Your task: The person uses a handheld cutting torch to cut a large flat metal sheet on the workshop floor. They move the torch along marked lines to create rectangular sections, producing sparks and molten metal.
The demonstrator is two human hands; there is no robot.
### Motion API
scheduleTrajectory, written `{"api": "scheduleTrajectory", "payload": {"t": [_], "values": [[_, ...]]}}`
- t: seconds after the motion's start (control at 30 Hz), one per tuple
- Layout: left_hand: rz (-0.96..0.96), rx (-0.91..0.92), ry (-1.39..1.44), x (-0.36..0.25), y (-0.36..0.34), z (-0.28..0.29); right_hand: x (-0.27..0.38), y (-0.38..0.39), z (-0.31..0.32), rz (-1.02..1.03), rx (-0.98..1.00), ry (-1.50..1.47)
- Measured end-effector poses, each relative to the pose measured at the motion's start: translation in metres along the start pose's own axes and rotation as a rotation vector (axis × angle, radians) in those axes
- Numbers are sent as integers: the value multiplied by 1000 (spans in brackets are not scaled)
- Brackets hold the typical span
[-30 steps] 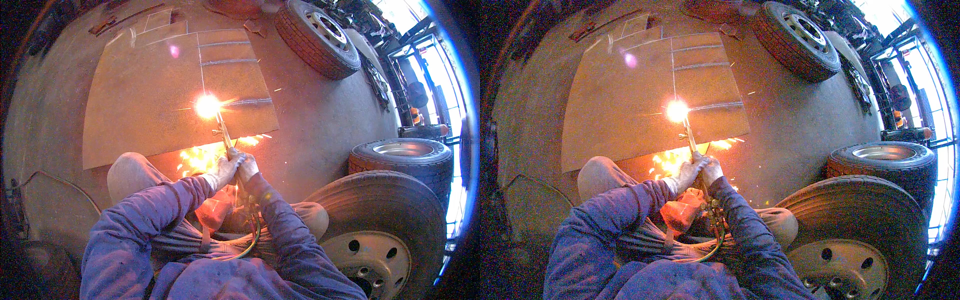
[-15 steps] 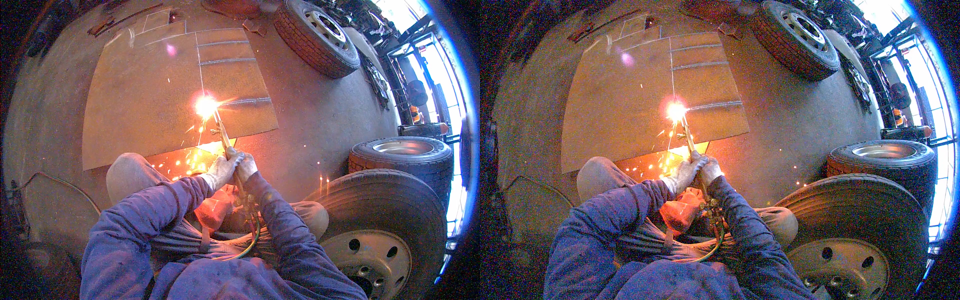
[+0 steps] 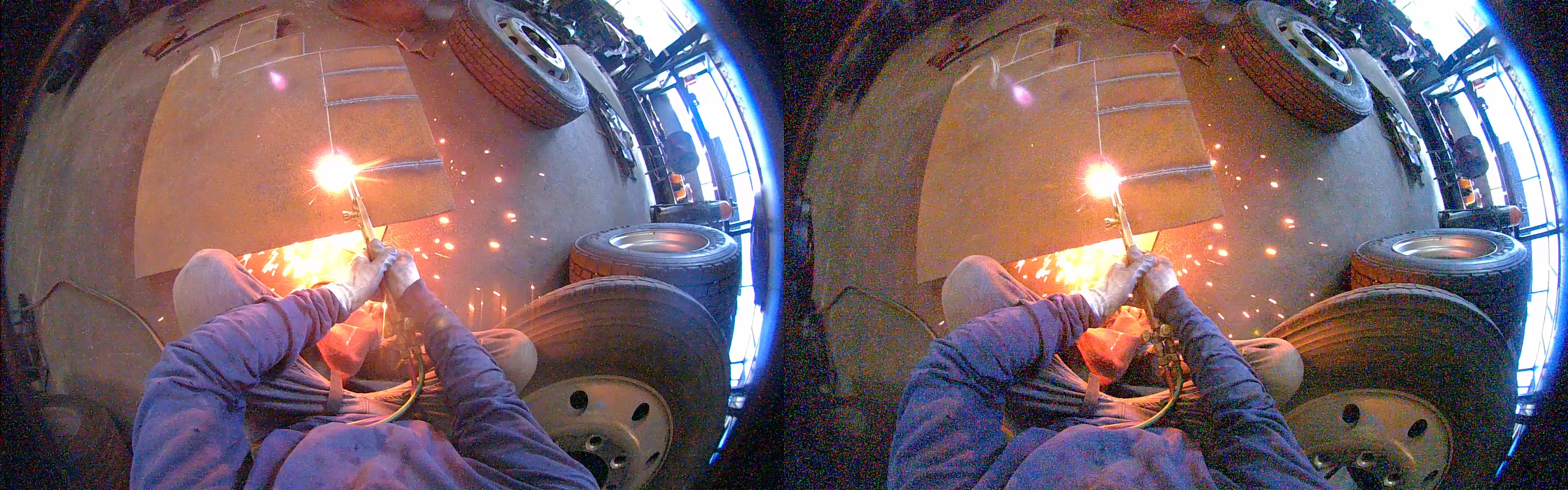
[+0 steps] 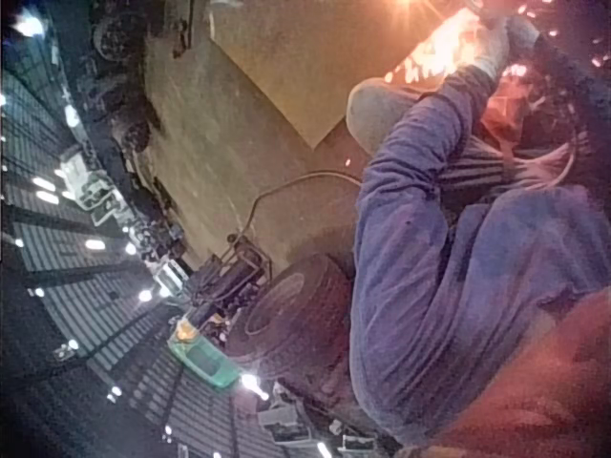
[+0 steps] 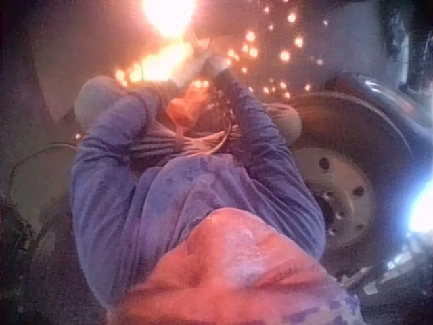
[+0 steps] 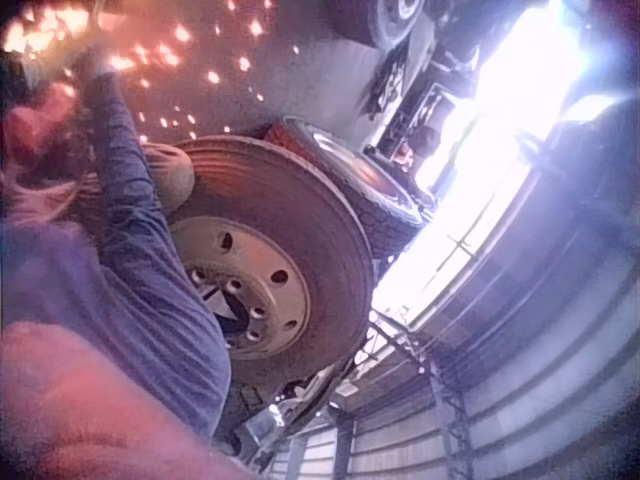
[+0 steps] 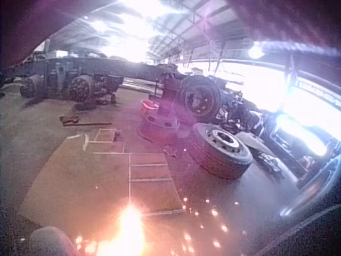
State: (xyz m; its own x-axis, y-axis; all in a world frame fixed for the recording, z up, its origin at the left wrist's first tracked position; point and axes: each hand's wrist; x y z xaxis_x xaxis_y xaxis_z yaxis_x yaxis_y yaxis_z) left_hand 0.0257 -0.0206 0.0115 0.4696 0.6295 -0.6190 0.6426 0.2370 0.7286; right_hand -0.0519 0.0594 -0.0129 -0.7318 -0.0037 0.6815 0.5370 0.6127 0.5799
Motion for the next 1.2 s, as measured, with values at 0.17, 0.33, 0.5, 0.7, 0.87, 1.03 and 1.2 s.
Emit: {"api": "scheduleTrajectory", "payload": {"t": [0.17, 0.33, 0.5, 0.7, 0.87, 1.03, 1.2], "values": [[-85, -6, 22, 4, -2, -3, -7, -7, 4, 26, 36, -57], [-111, 5, -48, 12, -11, 3, -5, -8, 4, 9, 33, 23], [-98, 106, -10, 20, -24, 10, 3, 2, 1, 32, 66, 74], [-147, 64, -62, 27, -33, 13, -2, -2, 2, 82, 21, 242], [-191, 104, -45, 30, -33, 13, -4, -5, 7, 34, 88, 15], [-217, 102, -52, 30, -37, 15, -5, -6, 10, 19, 111, 35], [-202, 108, -12, 23, -30, 11, -6, -11, 8, 42, 92, 44]]}}
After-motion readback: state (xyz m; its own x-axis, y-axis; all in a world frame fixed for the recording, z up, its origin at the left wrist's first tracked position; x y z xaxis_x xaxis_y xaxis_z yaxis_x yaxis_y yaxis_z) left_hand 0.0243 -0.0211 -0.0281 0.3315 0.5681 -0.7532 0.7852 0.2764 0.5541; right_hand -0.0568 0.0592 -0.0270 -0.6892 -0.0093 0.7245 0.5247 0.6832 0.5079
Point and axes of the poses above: each hand's wrist, its own y-axis away from the middle knuckle, its own z-axis out of the back of the hand, x = y × z, and after that the axes turned 5 degrees about z, right-handed
